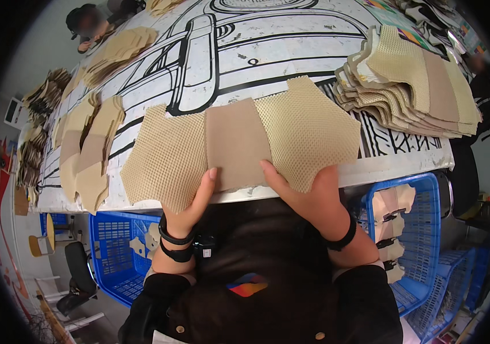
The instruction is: The recorder inspects and sorts padded fabric shoe upper components, checking their quality and placing them into a blue storage bin.
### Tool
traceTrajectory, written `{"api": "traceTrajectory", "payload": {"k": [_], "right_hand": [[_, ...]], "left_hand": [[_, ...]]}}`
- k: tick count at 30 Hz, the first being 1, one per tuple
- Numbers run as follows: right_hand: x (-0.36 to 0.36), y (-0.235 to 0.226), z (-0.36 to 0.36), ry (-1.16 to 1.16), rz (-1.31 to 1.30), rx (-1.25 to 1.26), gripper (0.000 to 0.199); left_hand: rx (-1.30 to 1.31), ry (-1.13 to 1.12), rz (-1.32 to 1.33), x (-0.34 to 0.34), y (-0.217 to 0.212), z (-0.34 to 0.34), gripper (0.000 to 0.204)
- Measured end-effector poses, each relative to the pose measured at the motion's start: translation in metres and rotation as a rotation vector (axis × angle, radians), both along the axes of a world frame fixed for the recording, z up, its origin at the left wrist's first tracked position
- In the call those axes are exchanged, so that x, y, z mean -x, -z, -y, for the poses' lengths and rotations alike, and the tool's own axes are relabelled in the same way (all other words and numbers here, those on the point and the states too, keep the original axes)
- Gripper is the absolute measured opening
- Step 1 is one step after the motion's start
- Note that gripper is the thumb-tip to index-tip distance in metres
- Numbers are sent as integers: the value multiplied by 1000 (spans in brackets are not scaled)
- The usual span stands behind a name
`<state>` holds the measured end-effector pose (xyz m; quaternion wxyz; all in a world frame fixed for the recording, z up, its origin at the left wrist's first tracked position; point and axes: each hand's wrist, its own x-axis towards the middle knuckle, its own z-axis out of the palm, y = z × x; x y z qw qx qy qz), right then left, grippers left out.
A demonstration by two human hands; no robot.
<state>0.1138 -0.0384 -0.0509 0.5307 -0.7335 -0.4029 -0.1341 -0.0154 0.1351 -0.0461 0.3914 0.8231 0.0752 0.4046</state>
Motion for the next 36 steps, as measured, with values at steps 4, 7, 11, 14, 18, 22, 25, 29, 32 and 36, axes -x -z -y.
{"api": "traceTrajectory", "payload": {"k": [4,7,11,14,18,22,25,29,32,36], "right_hand": [[2,5,-3,23,-5,-21,41],[0,9,-3,83,49,-16,42],[-1,11,-4,87,6,-2,42],[-2,9,-3,104,47,22,42],[-1,8,-4,84,13,-11,42],[-1,9,-4,90,0,-39,41],[-1,11,-4,66,-29,-37,41],[-1,13,-3,107,3,-7,41],[-1,14,-3,92,-14,-10,40],[-1,14,-3,85,-19,-1,39]], "left_hand": [[-30,-24,-23,1,1,0,26],[-30,-4,-58,2,2,-1,27],[-28,11,-51,2,2,-1,26],[-44,17,-46,1,1,-2,26],[-33,16,-47,0,-1,-1,25],[-3,5,-67,-1,-3,1,23],[-54,-6,-68,-1,-3,1,22],[-43,-7,-67,-1,-4,1,21],[-74,-12,-73,-1,-4,0,20],[-92,-26,-80,-1,-4,0,19]]}}
